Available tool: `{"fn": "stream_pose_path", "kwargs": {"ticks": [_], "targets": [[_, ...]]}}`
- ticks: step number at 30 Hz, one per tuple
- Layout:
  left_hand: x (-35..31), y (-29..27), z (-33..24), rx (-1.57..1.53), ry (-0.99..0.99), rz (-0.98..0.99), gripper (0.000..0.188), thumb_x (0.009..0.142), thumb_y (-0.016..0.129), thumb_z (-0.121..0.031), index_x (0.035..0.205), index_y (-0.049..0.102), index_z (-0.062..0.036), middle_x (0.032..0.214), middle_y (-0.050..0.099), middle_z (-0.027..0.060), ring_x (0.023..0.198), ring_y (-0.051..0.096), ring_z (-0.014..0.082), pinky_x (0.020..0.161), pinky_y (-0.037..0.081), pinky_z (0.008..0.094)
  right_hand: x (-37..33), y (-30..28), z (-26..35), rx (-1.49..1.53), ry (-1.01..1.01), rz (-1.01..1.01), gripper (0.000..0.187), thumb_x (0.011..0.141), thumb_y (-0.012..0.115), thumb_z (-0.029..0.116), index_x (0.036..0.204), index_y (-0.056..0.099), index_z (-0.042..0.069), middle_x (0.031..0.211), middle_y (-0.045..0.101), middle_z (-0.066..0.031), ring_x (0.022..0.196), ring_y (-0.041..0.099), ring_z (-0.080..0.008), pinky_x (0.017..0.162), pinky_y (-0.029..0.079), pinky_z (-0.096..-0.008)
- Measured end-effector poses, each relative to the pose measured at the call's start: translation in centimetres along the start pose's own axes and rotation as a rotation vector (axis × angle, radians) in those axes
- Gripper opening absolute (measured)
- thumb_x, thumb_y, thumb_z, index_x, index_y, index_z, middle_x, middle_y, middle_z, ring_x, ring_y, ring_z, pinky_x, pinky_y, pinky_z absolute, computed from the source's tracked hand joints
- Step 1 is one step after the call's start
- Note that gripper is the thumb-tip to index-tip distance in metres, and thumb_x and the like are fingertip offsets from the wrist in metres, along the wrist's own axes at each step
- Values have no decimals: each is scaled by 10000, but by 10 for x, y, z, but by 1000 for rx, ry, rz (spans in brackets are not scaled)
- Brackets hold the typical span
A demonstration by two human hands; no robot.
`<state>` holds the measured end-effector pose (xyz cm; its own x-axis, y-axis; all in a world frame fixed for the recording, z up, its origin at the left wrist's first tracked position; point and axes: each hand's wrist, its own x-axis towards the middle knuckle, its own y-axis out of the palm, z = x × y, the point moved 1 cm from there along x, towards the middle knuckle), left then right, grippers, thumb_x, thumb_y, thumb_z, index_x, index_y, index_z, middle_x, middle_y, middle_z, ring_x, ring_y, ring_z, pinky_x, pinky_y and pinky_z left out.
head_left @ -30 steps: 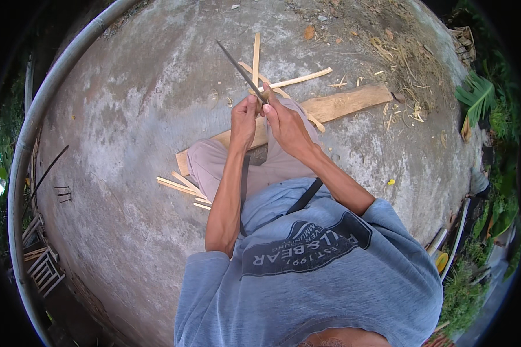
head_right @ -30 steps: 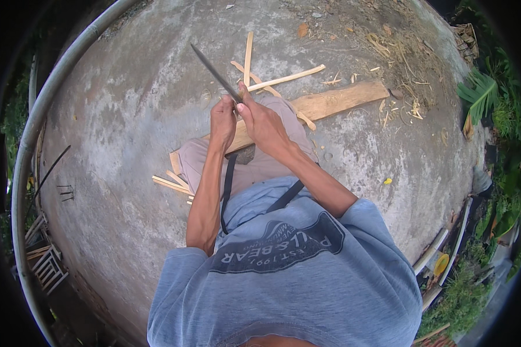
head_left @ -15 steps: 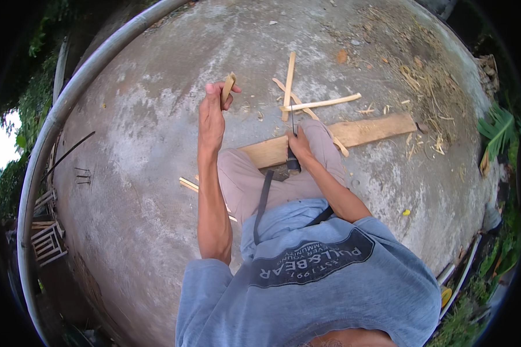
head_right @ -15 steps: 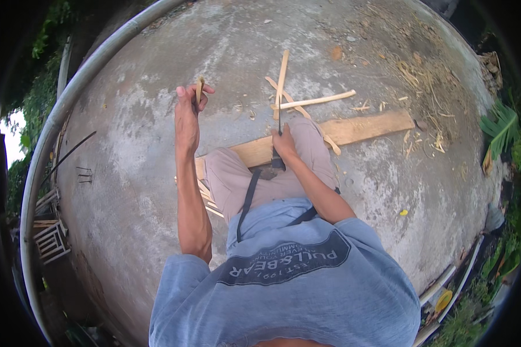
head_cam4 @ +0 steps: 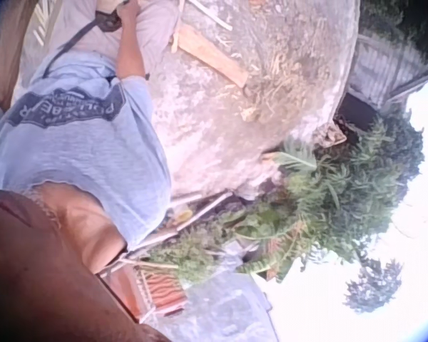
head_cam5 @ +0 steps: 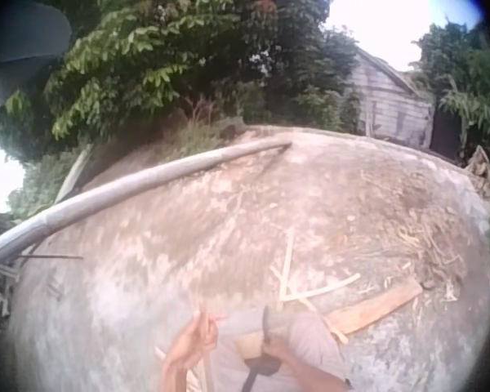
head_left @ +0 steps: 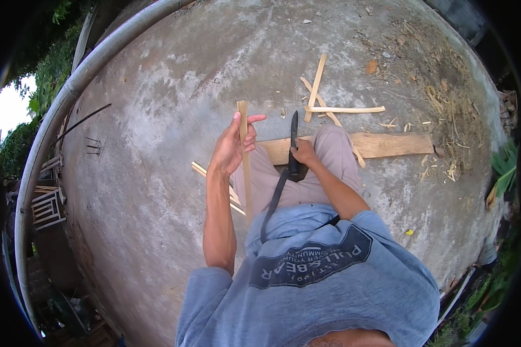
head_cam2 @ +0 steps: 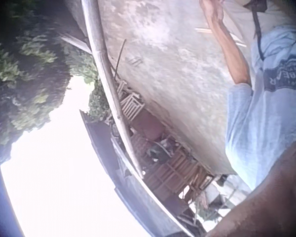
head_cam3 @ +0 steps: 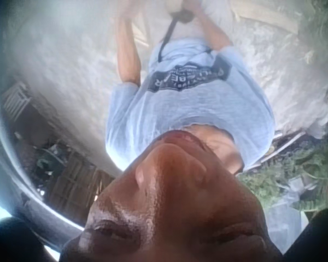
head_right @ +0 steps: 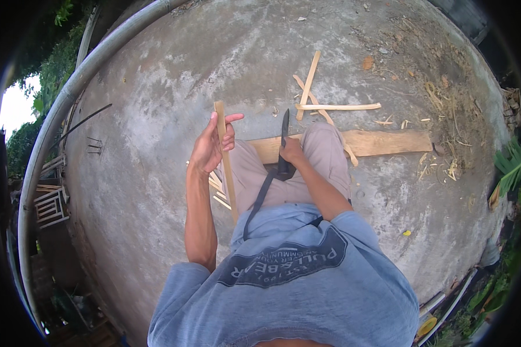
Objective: The person sits on a concrete floor and uses a large knife to shave thin strips from a piece of wood. They repeatedly hold the wood and pull the knife along its length to create thin shavings, which accumulate on the floor.
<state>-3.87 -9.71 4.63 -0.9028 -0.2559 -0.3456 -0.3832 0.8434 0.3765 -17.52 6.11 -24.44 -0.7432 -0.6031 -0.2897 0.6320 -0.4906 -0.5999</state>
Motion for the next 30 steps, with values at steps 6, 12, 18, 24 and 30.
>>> {"fn": "stream_pose_path", "kwargs": {"ticks": [6,12,18,24,30], "targets": [[2,-2,6,-9,-14,-41,651,1082,370,-534,1319,574,38,720,387,-40,666,359,83,608,326,251,-50,-110,195,621,-523,-217,305,960,627,90,1260,664,49,1151,654,-147,1025,689,-241,854,562,-325],[11,-2,14,-13,-9,-122,571,1085,398,-499,1281,565,11,740,455,-20,672,396,87,623,357,260,-62,-143,238,375,-828,-199,275,942,650,45,1217,673,50,1113,618,-114,951,690,-243,785,560,-366],[7,4,14,-94,24,-132,578,1066,449,-511,1286,576,7,802,554,24,722,502,119,720,477,290,-57,-139,232,401,-853,-147,135,926,672,37,1054,644,4,1024,593,-110,870,677,-242,779,546,-368],[22,-8,11,104,117,-159,488,1031,588,-423,1185,661,35,1084,687,119,906,641,166,873,552,366,-63,-150,232,298,-765,46,128,907,699,56,990,626,-8,949,586,-107,844,660,-231,748,532,-358],[20,0,28,-22,166,-225,409,1055,558,-377,1105,647,18,1021,683,99,908,643,163,878,533,343,-68,-143,223,303,-797,87,144,932,696,93,994,610,-5,918,613,-105,818,652,-232,773,525,-367]]}}
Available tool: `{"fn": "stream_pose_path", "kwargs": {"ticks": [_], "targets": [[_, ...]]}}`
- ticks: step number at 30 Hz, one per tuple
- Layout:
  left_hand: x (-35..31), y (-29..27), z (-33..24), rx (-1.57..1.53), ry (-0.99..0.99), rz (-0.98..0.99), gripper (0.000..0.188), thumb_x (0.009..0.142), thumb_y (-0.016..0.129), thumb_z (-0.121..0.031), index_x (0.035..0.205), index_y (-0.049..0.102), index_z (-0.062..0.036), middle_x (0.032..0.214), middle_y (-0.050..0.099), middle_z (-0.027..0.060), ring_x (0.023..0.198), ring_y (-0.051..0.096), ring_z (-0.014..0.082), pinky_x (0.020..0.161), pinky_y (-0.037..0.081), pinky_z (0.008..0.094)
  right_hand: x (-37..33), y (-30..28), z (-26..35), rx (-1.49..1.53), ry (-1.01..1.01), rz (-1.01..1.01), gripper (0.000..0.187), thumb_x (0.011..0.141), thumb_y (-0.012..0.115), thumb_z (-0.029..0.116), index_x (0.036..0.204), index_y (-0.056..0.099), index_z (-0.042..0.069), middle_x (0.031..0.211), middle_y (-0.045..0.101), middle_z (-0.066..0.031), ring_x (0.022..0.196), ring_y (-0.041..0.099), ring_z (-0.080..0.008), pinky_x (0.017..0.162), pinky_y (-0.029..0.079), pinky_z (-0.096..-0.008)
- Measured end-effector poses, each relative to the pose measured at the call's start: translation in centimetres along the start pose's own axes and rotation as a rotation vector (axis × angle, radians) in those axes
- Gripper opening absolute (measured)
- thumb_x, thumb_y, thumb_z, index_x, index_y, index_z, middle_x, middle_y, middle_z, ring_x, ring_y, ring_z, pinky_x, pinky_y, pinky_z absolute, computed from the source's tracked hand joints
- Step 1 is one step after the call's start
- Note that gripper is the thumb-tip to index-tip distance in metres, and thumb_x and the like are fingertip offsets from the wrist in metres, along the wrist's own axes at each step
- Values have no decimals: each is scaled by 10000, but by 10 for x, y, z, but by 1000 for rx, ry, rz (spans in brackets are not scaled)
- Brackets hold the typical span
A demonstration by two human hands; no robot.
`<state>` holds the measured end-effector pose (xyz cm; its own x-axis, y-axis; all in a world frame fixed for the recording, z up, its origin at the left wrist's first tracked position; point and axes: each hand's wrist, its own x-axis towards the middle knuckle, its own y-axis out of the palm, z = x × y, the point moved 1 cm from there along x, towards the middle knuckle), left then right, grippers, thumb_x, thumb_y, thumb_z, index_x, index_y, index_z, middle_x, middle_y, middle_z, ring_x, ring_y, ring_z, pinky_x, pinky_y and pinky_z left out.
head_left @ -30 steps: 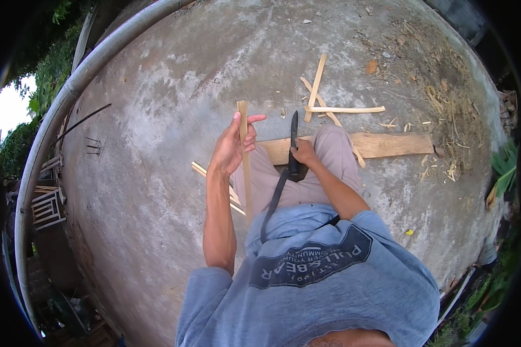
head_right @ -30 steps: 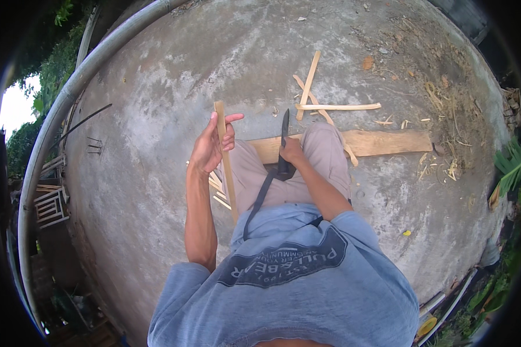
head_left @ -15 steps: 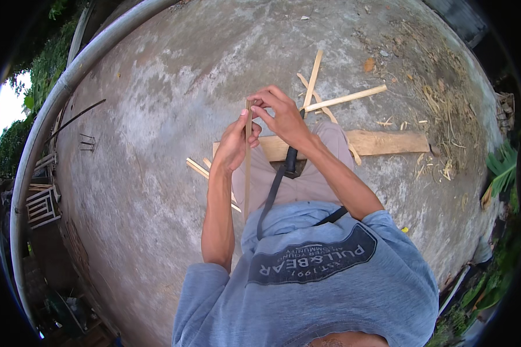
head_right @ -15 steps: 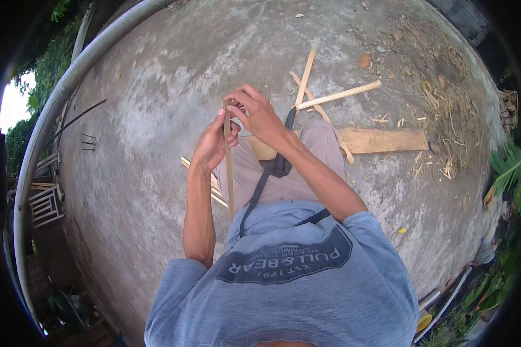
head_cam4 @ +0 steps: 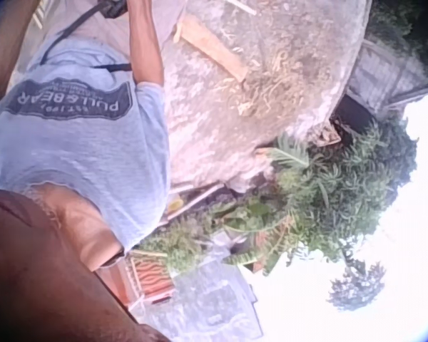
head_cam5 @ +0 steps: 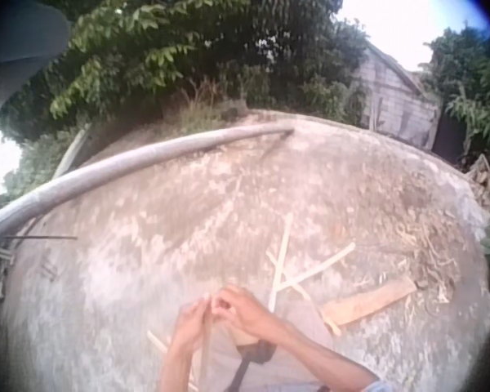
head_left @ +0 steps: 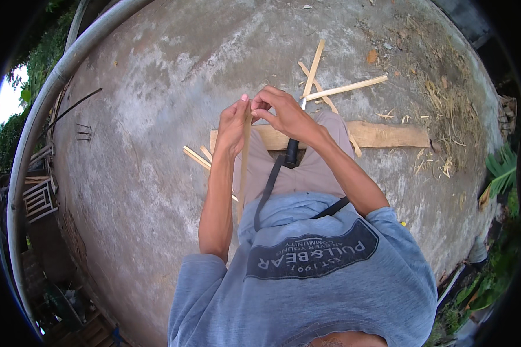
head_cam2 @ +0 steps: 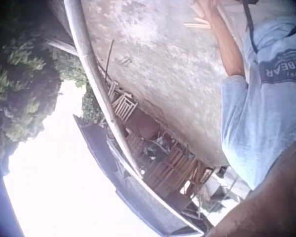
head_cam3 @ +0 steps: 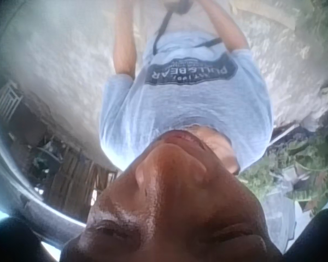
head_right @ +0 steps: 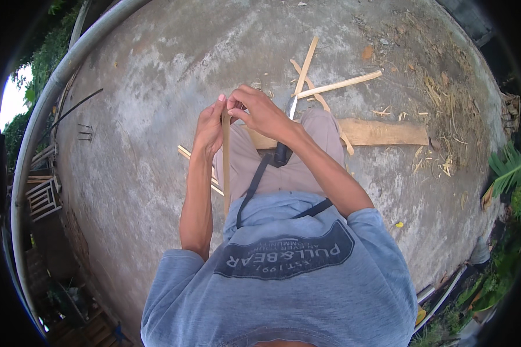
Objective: The person sits on a concrete floor and uses a large knife to shave thin strips from a piece of wood. They repeatedly hold the wood and pull the knife along its length to create thin shavings, which accumulate on the floor.
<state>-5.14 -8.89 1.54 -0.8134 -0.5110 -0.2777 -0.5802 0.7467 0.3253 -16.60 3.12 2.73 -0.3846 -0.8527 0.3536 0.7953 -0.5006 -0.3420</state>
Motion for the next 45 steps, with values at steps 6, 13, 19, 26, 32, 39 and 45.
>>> {"fn": "stream_pose_path", "kwargs": {"ticks": [6,13,19,26,32,39,45], "targets": [[8,-22,7,-190,-130,-21,328,1069,521,-394,940,545,-93,808,539,6,744,551,120,759,485,321,-8,6,6,143,81,70,115,969,636,83,1017,578,-4,978,682,-147,885,677,-275,802,530,-389],[16,-72,30,-721,-108,-148,344,1080,484,-373,919,502,-69,760,459,16,647,423,135,686,445,289,-18,0,17,103,163,130,115,973,640,72,1027,580,-10,948,679,-103,926,678,-183,835,535,-341],[17,-130,54,-1155,-62,-293,379,1086,468,-351,896,498,-25,743,418,47,616,367,149,548,375,291,-35,-8,47,306,258,136,174,951,688,106,1066,598,11,994,689,-95,962,682,-194,920,539,-347],[22,-96,43,-1109,-5,-259,379,1077,492,-349,885,493,-23,737,438,44,608,374,135,499,346,264,-46,64,-22,608,361,92,233,1020,624,193,1128,615,-13,1063,681,-59,1000,663,-139,920,568,-309],[17,-133,75,-1211,51,-489,394,1084,476,-349,841,453,-41,686,406,37,562,358,139,478,335,273,-65,76,-16,756,462,107,285,1070,531,270,1120,589,-5,978,660,-77,1005,685,-180,910,598,-364],[-11,-201,108,-1344,165,-801,411,1104,405,-367,834,432,-58,660,367,26,544,344,141,482,341,294,-95,53,-7,864,512,117,287,1075,521,264,1148,594,-3,1047,667,-95,1032,660,-163,895,588,-339],[17,-142,46,-806,169,-381,362,1063,523,-389,931,545,-52,765,489,31,629,429,136,575,420,273,-100,129,-37,793,556,274,300,1070,531,279,1174,622,13,1107,675,-88,1052,656,-159,912,583,-340]]}}
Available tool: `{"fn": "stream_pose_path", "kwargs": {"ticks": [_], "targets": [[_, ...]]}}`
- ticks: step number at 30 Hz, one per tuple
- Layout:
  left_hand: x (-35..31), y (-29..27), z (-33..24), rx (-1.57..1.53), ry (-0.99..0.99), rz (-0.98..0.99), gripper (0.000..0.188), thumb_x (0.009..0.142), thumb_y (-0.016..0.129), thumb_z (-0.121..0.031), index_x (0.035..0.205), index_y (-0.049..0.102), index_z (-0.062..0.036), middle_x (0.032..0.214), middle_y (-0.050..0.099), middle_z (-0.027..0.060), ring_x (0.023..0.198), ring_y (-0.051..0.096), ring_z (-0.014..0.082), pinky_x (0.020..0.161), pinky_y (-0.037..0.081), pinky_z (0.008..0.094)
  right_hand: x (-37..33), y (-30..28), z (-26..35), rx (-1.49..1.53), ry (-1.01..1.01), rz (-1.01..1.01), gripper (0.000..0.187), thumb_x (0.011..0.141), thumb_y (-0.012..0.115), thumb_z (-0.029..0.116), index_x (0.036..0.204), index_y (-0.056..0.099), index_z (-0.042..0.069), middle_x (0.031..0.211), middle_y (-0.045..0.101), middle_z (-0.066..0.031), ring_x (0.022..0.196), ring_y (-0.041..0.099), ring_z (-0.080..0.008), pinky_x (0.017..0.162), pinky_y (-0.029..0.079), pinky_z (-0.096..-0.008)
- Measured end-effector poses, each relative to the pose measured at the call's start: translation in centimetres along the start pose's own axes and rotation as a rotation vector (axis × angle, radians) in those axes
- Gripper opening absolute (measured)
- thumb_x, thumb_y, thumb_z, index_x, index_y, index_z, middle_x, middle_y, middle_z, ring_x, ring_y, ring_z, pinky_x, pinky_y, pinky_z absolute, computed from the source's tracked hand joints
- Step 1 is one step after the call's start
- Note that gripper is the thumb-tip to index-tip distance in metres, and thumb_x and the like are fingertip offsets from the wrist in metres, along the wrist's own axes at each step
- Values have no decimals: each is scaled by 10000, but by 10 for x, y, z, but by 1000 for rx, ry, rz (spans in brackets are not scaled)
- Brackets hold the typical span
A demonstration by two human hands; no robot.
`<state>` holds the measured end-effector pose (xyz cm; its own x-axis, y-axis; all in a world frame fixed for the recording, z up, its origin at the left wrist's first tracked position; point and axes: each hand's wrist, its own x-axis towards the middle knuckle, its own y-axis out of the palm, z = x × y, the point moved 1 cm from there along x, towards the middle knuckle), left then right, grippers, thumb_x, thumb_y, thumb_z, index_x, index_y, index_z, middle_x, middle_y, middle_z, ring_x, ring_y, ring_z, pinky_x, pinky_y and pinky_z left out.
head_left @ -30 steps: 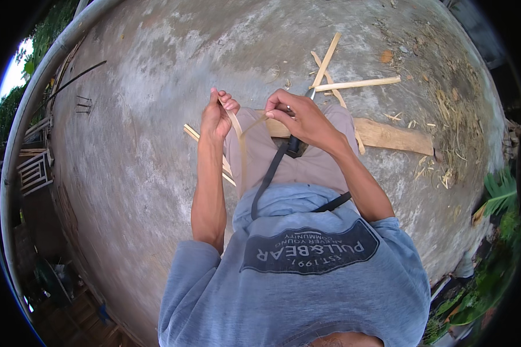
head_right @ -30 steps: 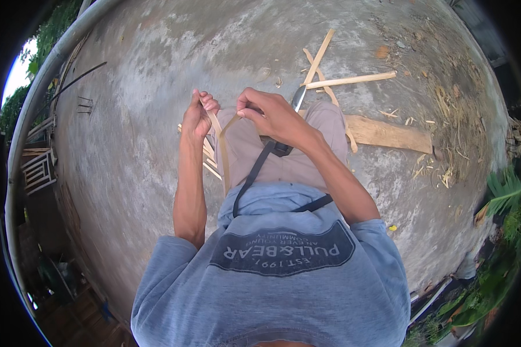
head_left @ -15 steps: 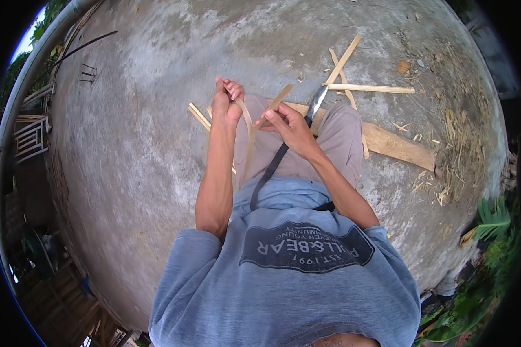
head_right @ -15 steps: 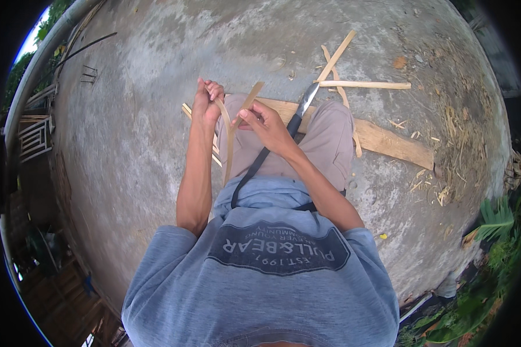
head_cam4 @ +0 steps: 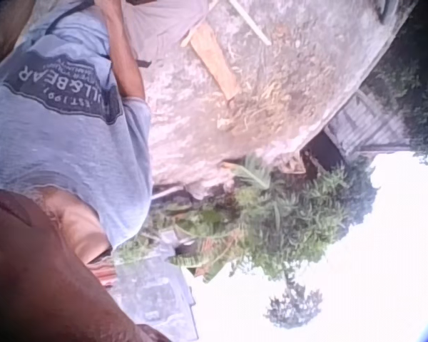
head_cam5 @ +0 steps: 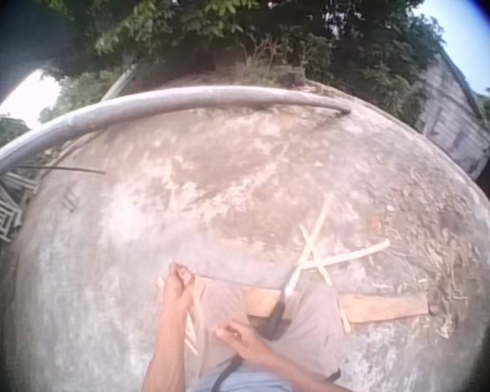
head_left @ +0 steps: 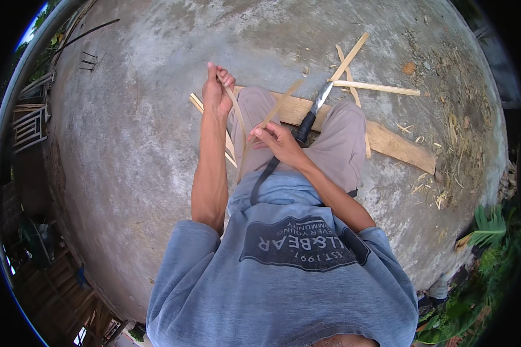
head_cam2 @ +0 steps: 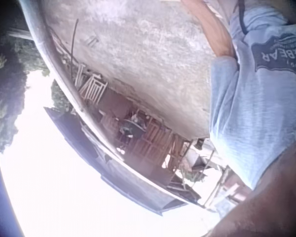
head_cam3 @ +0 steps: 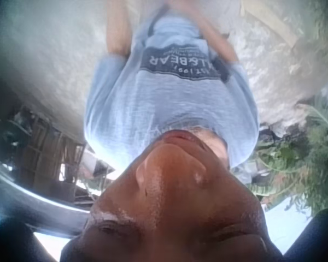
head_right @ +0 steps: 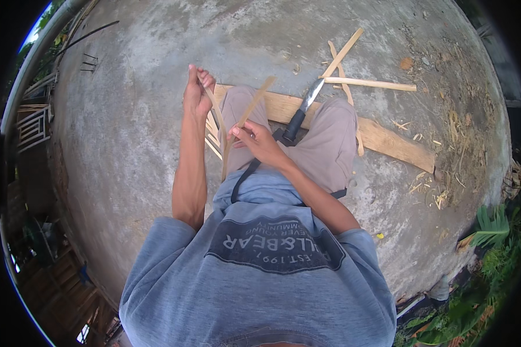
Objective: The person sits on a concrete floor and uses a large knife to shave thin strips from a piece of wood. They repeatedly hold the wood and pull the knife along its length to create thin shavings, which accumulate on the floor.
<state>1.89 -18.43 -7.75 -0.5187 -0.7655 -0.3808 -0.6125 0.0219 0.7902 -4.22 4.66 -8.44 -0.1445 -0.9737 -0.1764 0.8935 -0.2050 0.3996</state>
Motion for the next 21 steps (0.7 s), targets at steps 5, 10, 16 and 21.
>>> {"fn": "stream_pose_path", "kwargs": {"ticks": [5,10,16,21], "targets": [[-72,90,0,714,-160,191,336,1012,633,-397,990,604,-62,832,562,36,686,499,109,650,465,256,27,-1,47,-34,-151,-52,311,1080,506,253,1132,636,-25,1070,685,-96,1042,670,-178,923,583,-339],[-61,43,16,791,-132,298,348,1018,622,-402,1060,562,-62,793,510,2,616,456,83,546,392,238,45,-16,71,-197,-275,-30,306,1082,501,244,1091,653,-22,1001,683,-84,970,674,-159,893,564,-332],[-57,2,26,296,-56,-13,344,1063,536,-375,1078,514,-32,727,395,-13,546,344,77,480,312,228,22,-11,69,-216,-167,-55,353,1093,475,277,1022,633,-30,936,680,-84,915,675,-150,897,551,-331],[-45,-45,17,147,34,-168,388,1082,481,-381,1169,507,-5,742,387,-2,541,323,80,468,308,237,0,-21,74,-244,-117,-105,356,1089,487,290,960,613,-16,846,633,-57,817,670,-137,821,542,-303]]}}
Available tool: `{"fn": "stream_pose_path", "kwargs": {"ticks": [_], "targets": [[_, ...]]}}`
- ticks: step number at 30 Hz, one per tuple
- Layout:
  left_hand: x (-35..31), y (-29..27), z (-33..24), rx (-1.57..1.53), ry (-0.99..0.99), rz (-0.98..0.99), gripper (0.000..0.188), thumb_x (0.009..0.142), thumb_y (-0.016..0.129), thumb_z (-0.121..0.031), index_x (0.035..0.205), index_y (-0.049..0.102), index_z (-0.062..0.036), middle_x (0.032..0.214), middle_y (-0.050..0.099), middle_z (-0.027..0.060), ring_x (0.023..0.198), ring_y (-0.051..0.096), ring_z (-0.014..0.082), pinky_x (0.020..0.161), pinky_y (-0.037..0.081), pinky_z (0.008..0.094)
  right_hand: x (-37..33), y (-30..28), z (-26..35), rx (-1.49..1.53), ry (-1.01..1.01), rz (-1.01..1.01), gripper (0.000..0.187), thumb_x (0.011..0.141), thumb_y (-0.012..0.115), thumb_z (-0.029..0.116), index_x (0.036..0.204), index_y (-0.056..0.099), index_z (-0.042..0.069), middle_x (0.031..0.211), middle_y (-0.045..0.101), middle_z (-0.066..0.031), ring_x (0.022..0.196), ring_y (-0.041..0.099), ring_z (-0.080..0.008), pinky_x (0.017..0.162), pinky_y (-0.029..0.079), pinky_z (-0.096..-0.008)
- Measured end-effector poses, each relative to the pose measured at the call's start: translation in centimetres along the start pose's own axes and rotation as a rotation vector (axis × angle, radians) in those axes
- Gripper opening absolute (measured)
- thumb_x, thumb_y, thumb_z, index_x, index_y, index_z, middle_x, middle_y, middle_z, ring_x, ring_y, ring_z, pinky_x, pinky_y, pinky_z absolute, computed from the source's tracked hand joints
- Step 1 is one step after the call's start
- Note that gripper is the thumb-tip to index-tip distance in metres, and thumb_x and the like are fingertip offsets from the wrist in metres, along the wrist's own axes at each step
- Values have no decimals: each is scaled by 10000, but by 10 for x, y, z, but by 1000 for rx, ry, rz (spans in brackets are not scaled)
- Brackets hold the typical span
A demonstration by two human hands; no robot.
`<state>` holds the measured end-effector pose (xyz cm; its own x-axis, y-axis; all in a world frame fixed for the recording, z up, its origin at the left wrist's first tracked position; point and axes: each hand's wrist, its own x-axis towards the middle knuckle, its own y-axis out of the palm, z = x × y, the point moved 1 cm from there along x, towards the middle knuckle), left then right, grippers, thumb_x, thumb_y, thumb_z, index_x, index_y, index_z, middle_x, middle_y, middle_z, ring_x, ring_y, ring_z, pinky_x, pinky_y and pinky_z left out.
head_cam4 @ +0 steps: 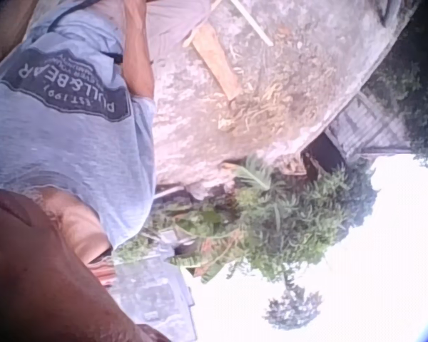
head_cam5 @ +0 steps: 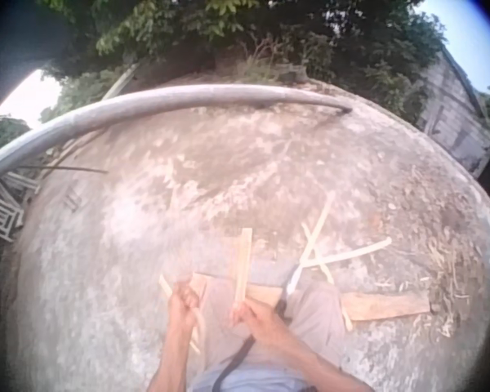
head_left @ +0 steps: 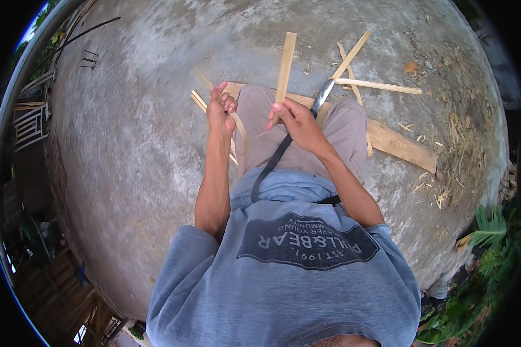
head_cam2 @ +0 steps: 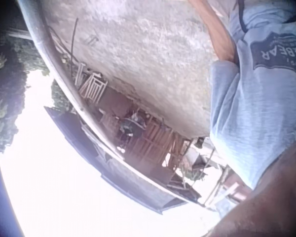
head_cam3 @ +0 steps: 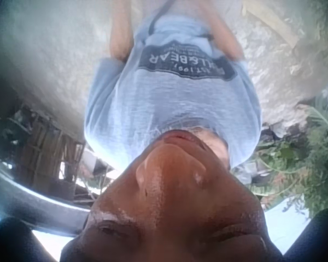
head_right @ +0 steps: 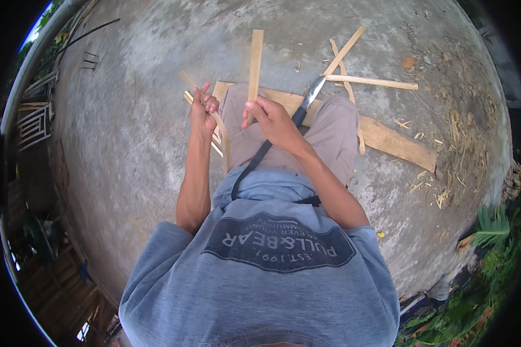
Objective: The person sits on a concrete floor and uses a large knife to shave thin strips from a piece of wood. They repeatedly hold the wood and pull the knife along its length to create thin shavings, which accumulate on the floor.
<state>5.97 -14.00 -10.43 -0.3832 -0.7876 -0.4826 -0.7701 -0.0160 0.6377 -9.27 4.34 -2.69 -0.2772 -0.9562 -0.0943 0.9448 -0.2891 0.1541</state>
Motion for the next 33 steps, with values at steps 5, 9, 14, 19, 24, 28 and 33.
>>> {"fn": "stream_pose_path", "kwargs": {"ticks": [5,9,14,19,24,28,33], "targets": [[24,-76,-15,-234,58,-285,423,1083,472,-384,1243,509,6,770,388,2,543,302,83,463,307,237,-26,-22,9,230,107,-17,323,1085,495,301,1046,616,4,938,660,-67,910,688,-163,854,559,-312],[13,-24,-24,-99,168,-215,383,1064,530,-345,1245,522,-8,785,393,-4,552,325,85,468,324,243,-20,13,-31,326,101,-25,301,1078,515,287,1149,592,5,1069,657,-106,1065,670,-197,932,561,-342],[-37,43,-27,248,-18,76,367,1027,603,-231,1313,523,-14,820,468,8,628,417,89,576,402,252,-16,45,-83,324,213,184,277,1061,556,275,1165,572,18,1099,628,-85,1043,666,-191,934,565,-347],[-53,30,-11,301,-129,271,336,1004,633,-165,1295,569,-12,825,538,19,679,470,98,677,445,268,-11,71,-77,245,156,17,248,1048,584,230,1146,560,4,1050,583,-58,965,631,-154,872,569,-320],[-69,25,-6,637,-129,247,279,1014,604,-147,1247,615,5,835,584,21,751,557,107,717,491,269,-14,68,-84,-106,-11,-52,257,1047,583,214,1167,564,-12,1053,584,-63,981,621,-158,844,559,-321],[-84,-7,1,813,-281,237,272,1044,566,-197,1197,648,12,888,629,31,820,609,114,706,512,271,-28,65,-80,4,10,51,272,1056,562,247,1130,587,-14,1042,609,-99,984,645,-192,854,535,-344],[-100,-34,15,661,-200,160,328,1070,537,-290,1201,642,-8,821,609,19,733,587,104,614,497,274,-30,73,-90,96,71,210,302,1091,481,286,1113,551,-7,1001,619,-90,975,675,-185,910,528,-340]]}}
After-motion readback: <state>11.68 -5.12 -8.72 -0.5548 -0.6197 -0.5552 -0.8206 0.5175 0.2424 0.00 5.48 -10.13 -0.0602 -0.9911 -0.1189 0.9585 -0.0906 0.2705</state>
